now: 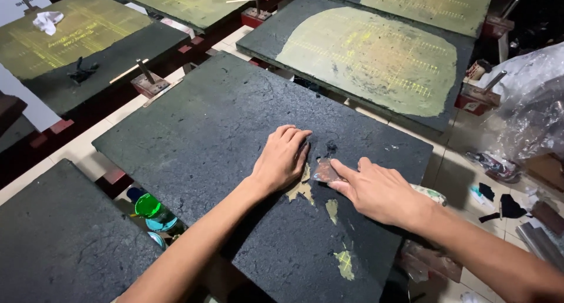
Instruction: Using a hand scraper to remove dried ink or adhesive residue from a screen printing board
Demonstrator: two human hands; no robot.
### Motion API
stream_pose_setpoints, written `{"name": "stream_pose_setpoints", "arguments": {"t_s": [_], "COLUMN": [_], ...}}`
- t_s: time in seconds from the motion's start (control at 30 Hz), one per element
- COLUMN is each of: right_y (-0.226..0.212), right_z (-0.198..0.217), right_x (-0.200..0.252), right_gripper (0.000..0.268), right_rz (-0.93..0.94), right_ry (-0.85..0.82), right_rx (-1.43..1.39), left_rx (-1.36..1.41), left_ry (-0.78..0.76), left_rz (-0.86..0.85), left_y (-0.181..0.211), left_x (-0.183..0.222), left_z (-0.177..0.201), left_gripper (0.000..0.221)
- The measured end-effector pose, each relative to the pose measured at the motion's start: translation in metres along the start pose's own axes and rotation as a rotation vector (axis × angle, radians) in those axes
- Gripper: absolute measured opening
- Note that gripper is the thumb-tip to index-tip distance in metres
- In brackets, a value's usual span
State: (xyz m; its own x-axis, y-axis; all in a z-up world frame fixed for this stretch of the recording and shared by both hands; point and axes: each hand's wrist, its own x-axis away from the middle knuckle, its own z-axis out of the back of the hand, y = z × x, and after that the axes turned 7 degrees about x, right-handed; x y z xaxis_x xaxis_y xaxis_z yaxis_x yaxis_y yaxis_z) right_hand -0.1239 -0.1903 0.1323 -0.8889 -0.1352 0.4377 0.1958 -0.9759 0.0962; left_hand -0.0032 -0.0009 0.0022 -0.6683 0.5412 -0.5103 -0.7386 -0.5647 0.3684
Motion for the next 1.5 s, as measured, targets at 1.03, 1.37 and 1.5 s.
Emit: {"name": "stream_pose_setpoints", "arguments": {"t_s": [1.03,1.37,1.5], "right_y": [0.033,0.038,0.044], "right_z": [0.006,0.016,0.005], "right_x": [0.005,0.019,0.011], "right_gripper": [0.037,0.048,0.048], "right_rz": [-0.150,-0.123,-0.017], "right_ry": [0.340,0.129,0.122], "right_rx": [-0.325,-0.263,-0.152], "left_rx": [0.065,0.115,0.053], "left_ry": [-0.057,-0.139,-0.211], "left_rz": [0.058,0.166,0.098], "left_y": [0.012,0.002,-0.002], "left_x": [-0.008,-0.013,-0.019], "left_z": [-0.017,-0.029,-0.022], "left_gripper": [0.038,0.019,0.019]}}
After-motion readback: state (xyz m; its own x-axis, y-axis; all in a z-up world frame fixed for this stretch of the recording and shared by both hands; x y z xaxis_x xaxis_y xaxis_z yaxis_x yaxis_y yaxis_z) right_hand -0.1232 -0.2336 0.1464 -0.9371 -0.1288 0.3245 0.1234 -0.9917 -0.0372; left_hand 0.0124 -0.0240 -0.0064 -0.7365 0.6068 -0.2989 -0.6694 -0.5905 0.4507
